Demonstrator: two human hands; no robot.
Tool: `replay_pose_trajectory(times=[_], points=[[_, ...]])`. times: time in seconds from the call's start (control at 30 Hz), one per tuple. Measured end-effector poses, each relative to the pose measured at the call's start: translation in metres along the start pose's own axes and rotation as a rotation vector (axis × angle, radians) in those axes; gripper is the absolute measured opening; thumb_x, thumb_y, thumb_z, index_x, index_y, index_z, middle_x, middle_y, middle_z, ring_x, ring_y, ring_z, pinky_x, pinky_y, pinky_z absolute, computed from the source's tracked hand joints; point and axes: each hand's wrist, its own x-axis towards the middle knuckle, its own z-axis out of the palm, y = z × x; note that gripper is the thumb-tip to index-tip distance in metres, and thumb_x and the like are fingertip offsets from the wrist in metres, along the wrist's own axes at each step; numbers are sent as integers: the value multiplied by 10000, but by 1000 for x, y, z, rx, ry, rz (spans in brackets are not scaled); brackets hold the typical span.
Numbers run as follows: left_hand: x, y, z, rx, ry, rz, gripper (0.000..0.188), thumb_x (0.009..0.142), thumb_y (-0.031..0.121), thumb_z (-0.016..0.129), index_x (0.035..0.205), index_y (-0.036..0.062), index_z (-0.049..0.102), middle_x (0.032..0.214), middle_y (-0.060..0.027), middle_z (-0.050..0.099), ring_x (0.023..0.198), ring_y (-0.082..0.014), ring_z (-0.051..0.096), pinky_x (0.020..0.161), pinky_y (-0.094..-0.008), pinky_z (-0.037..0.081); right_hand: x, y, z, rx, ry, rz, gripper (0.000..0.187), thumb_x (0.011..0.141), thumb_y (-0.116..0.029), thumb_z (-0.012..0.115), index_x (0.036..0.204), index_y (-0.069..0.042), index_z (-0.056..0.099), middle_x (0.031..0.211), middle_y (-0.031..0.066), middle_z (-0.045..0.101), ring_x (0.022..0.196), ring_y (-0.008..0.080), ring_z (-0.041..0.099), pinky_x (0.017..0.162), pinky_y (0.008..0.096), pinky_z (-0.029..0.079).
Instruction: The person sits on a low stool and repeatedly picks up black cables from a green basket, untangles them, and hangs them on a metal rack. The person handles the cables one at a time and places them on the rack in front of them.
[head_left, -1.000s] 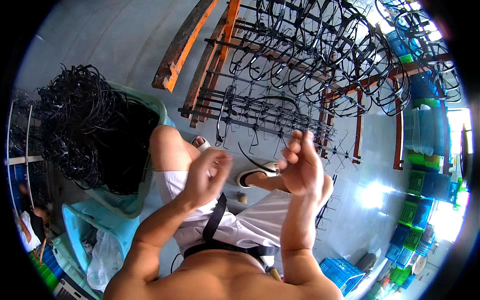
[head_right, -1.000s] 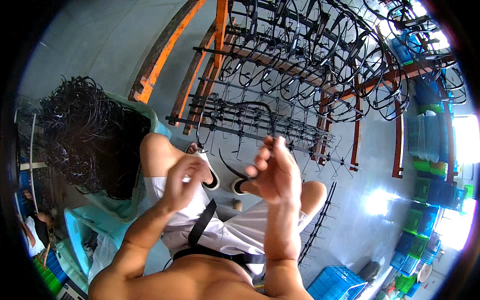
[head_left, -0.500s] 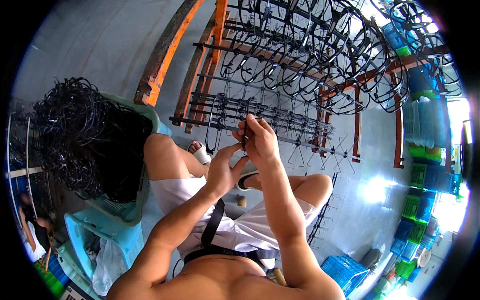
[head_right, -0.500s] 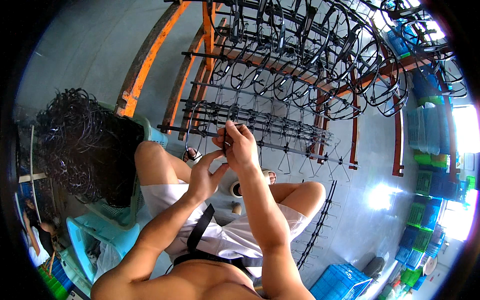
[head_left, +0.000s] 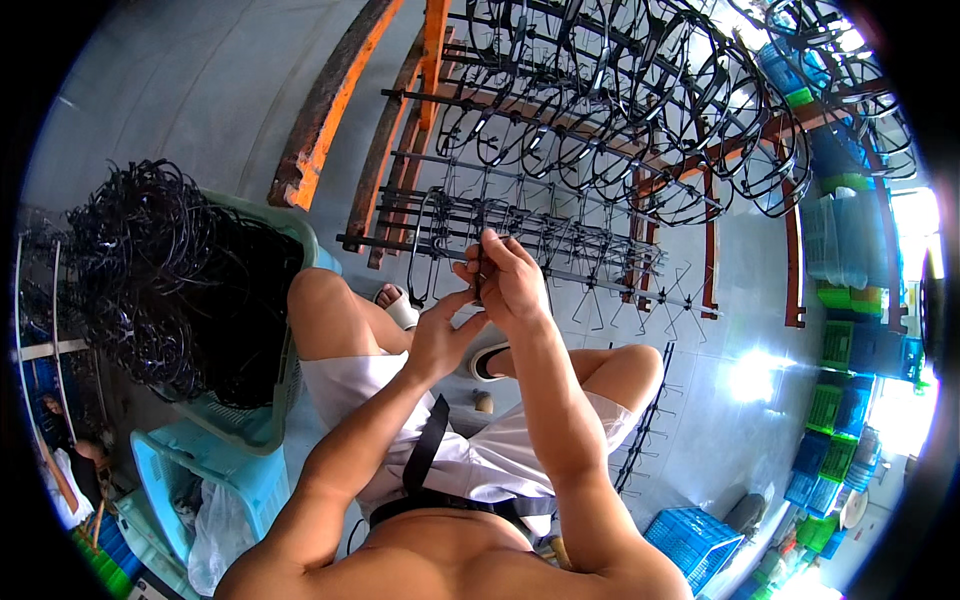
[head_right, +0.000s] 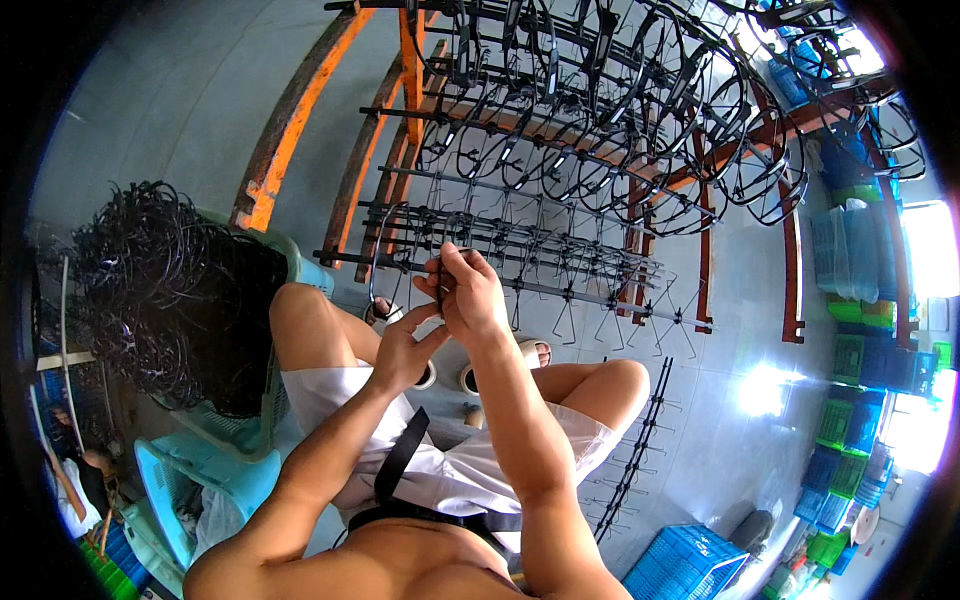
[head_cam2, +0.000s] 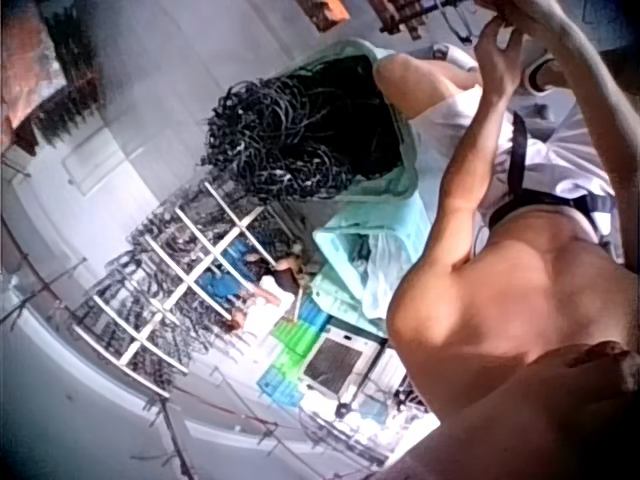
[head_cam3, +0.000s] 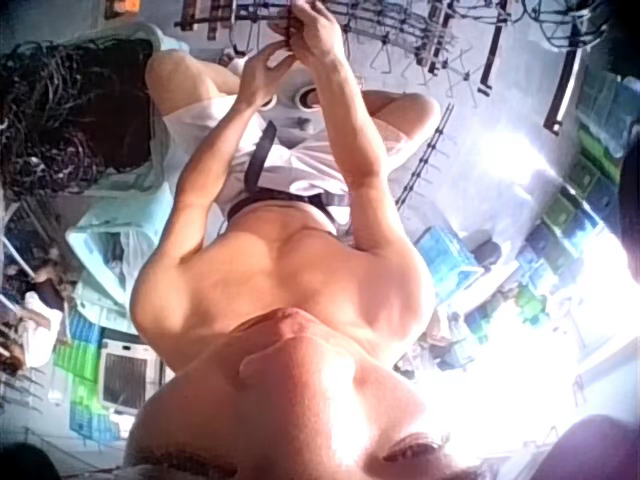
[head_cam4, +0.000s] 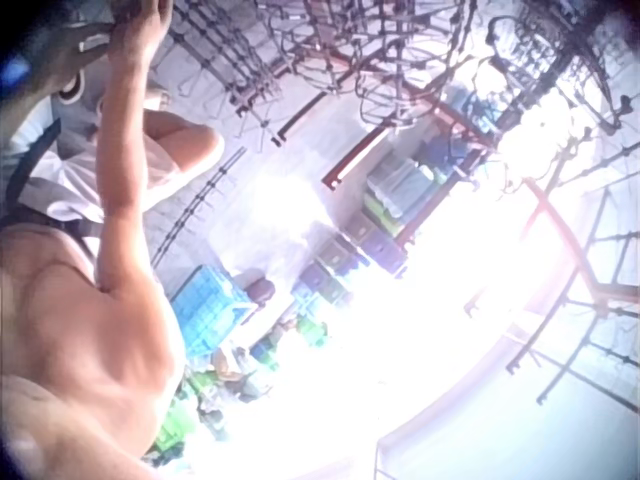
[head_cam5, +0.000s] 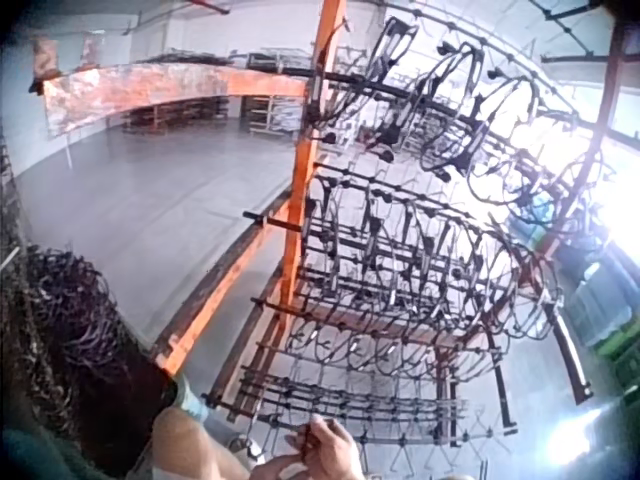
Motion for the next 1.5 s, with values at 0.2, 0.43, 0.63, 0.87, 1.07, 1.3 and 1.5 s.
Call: replay_pose_trajectory(times=[0.2, 0.43, 0.63, 0.87, 1.07, 1.3, 1.5], points=[[-1, 6, -2, 40, -37, -68, 363, 828, 185, 672, 1128, -8, 603, 1068, -165, 653, 993, -272, 633, 850, -322, 470, -12, 2, -2, 19, -26, -76, 168, 937, -170, 567, 851, -47, 492, 797, 75, 570, 660, 151, 528, 709, 353, 553], [3, 0, -2, 31, 3, 16, 325, 821, 163, 679, 1094, -4, 622, 1056, -163, 658, 987, -264, 635, 867, -325, 465, -4, 4, -4, 38, -59, -101, 156, 937, -169, 568, 857, -55, 497, 790, 73, 580, 661, 149, 539, 695, 345, 549], [-3, 3, 4, 24, 74, -40, 218, 815, 148, 689, 969, -6, 674, 871, -90, 699, 797, -122, 633, 733, -254, 477, -26, -4, 1, -60, 24, -76, 146, 904, -170, 607, 866, -50, 534, 775, 52, 573, 679, 157, 565, 670, 312, 517], [-5, 13, 6, 30, 11, -59, 188, 844, 189, 668, 903, 11, 678, 777, -84, 686, 708, -102, 607, 658, -258, 467, -30, -9, -10, -191, 85, -47, 143, 860, -164, 648, 825, -54, 563, 728, 21, 552, 688, 182, 600, 634, 281, 476], [-1, -12, 26, -161, 147, 27, 188, 819, 176, 645, 869, -5, 642, 789, -145, 658, 724, -242, 648, 656, -341, 480, -25, -8, -7, -399, 145, -84, 206, 862, -228, 647, 810, -39, 581, 715, 44, 551, 684, 191, 603, 618, 326, 471], [-2, 27, 37, -213, 330, -148, 226, 832, 193, 576, 934, -9, 566, 803, -203, 624, 739, -351, 618, 694, -415, 474, -21, -3, -9, -338, 35, -225, 179, 928, -180, 575, 933, -2, 597, 833, 69, 615, 707, 163, 585, 653, 311, 506], [-25, 31, -2, 21, 363, 239, 258, 844, 116, 599, 1059, -21, 560, 1022, -225, 596, 942, -342, 600, 826, -410, 472, -28, -4, -25, -481, 23, -317, 217, 920, -128, 557, 1077, 22, 557, 943, 72, 613, 877, 140, 572, 760, 244, 444]])
